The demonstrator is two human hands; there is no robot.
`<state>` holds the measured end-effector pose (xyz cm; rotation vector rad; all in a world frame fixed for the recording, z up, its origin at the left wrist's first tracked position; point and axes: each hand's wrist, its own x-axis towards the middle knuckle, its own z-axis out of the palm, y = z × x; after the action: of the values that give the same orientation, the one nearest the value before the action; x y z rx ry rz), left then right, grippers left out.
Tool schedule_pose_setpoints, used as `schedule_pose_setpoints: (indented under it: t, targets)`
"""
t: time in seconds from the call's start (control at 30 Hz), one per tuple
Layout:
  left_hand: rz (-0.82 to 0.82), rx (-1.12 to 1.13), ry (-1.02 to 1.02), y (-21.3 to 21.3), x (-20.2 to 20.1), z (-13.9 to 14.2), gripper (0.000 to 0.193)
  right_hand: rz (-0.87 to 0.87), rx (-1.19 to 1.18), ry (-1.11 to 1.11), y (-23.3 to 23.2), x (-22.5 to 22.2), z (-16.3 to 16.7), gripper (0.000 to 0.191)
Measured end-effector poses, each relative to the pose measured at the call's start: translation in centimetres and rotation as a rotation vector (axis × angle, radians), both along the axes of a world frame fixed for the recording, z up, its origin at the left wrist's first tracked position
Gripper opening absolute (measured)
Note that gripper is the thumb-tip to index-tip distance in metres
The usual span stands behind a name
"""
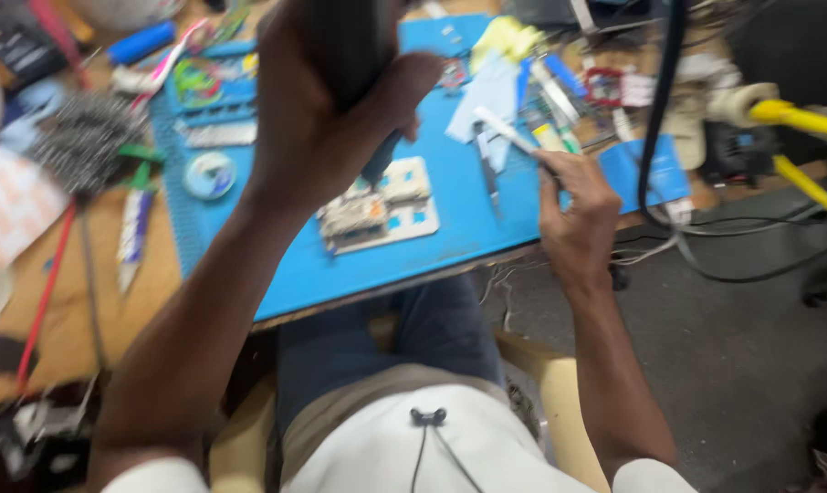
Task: The person removes a battery from a disassembled smartphone, then uses a syringe to apply adhesive to a metal jig. They place the motherboard into the jig and press it into place. The person then picks up a metal spatula and wipes the work surface.
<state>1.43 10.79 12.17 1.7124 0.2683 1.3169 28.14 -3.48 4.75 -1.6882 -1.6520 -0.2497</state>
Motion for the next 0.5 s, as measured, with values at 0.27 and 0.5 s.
schedule_pose_setpoints:
  t: [0.27,0.5]
  targets:
    - [-0.176,-0.119,-0.157,1.3,-0.7,-1.7,0.029,-0.159,-0.456,-0.313,4.4,2.2,1.4,0.031]
    - [-0.193,-0.027,-0.189,2.4,-1.2,-4.5,0.026,-0.001,-0.204,0.482,2.8,-1.9,0.0,0.047]
